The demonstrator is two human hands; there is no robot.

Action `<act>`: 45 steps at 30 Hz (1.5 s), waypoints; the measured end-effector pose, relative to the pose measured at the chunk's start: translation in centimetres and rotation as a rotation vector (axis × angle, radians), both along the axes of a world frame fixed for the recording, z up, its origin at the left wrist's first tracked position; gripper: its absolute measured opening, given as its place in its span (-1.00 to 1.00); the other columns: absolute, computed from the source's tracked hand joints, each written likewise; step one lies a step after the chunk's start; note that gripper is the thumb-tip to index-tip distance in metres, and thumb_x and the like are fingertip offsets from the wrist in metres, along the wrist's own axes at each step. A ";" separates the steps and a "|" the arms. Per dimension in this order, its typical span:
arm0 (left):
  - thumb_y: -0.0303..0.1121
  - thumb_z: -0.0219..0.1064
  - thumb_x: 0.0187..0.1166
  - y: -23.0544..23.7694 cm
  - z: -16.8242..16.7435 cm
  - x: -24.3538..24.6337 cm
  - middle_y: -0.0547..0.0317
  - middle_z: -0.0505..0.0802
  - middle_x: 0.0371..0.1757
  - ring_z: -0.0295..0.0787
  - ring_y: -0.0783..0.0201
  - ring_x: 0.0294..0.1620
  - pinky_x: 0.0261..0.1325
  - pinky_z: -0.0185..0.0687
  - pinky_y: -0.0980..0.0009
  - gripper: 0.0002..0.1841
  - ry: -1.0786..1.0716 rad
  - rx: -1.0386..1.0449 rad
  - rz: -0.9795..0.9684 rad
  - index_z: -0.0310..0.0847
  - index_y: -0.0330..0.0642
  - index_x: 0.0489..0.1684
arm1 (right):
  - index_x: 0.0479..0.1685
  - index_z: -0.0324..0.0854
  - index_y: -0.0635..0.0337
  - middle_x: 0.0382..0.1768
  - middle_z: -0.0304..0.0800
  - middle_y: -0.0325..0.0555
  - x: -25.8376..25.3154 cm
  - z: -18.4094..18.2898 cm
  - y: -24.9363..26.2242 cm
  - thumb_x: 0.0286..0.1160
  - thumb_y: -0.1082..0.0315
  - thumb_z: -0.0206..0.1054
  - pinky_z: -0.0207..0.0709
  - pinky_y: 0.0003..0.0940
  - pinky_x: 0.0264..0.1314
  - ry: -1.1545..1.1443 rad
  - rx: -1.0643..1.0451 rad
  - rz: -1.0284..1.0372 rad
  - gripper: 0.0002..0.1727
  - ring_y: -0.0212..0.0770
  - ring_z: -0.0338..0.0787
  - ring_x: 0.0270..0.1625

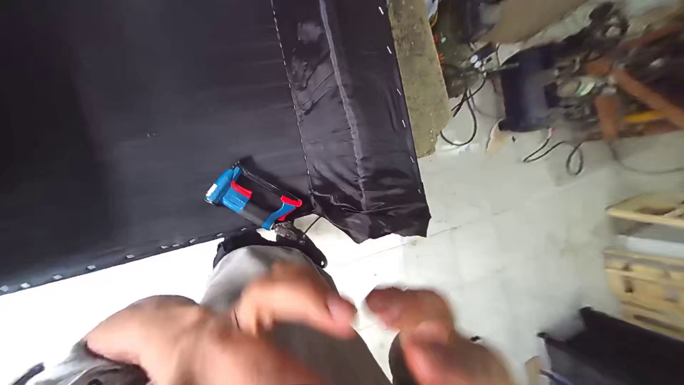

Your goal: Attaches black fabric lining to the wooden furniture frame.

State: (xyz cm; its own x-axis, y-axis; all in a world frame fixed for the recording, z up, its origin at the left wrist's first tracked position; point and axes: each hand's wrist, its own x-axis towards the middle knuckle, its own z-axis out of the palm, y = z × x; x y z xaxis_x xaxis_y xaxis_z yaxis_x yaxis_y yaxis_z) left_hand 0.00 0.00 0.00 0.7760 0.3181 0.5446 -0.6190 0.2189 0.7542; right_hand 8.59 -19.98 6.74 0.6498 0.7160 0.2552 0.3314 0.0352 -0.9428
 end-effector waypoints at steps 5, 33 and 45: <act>0.04 0.47 0.54 -2.5 -10.9 6.2 -0.07 0.83 0.31 0.71 0.00 0.39 0.44 0.60 0.04 -0.44 0.264 0.796 0.328 0.69 -0.16 0.38 | 0.23 0.80 -0.04 0.30 0.78 0.04 9.5 -6.4 -3.3 0.52 0.13 0.50 0.42 0.01 0.53 -0.833 -0.570 -0.077 -0.66 0.07 0.62 0.44; -0.52 0.36 0.59 -7.2 -14.4 7.7 -0.08 0.94 -0.18 0.90 0.14 -0.06 0.06 0.78 0.29 -0.90 0.012 0.680 0.727 0.80 -0.31 -0.27 | -0.26 0.63 0.39 -0.24 0.85 0.24 14.2 -6.1 -1.9 0.65 0.52 0.21 0.67 -0.03 -0.16 -1.331 -0.398 0.511 -0.85 0.14 0.86 -0.15; -0.52 0.28 0.66 -9.3 -14.7 6.6 -0.18 0.94 -0.14 0.91 0.04 -0.09 0.07 0.76 0.24 -0.82 0.022 0.838 0.741 0.79 -0.38 0.00 | 0.07 0.69 0.46 -0.16 0.88 0.18 12.4 -5.7 -4.0 0.67 0.55 0.18 0.60 -0.14 -0.15 -1.536 -0.496 0.470 -0.78 0.05 0.80 -0.23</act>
State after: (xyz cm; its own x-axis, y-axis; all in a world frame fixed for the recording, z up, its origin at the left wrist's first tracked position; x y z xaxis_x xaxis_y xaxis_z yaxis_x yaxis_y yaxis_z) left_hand 6.61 -9.25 -14.73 0.5589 0.2452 0.7921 -0.3704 -0.7809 0.5030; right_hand 20.96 -23.94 1.03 -0.2487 0.9621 0.1119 0.9388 0.2110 0.2721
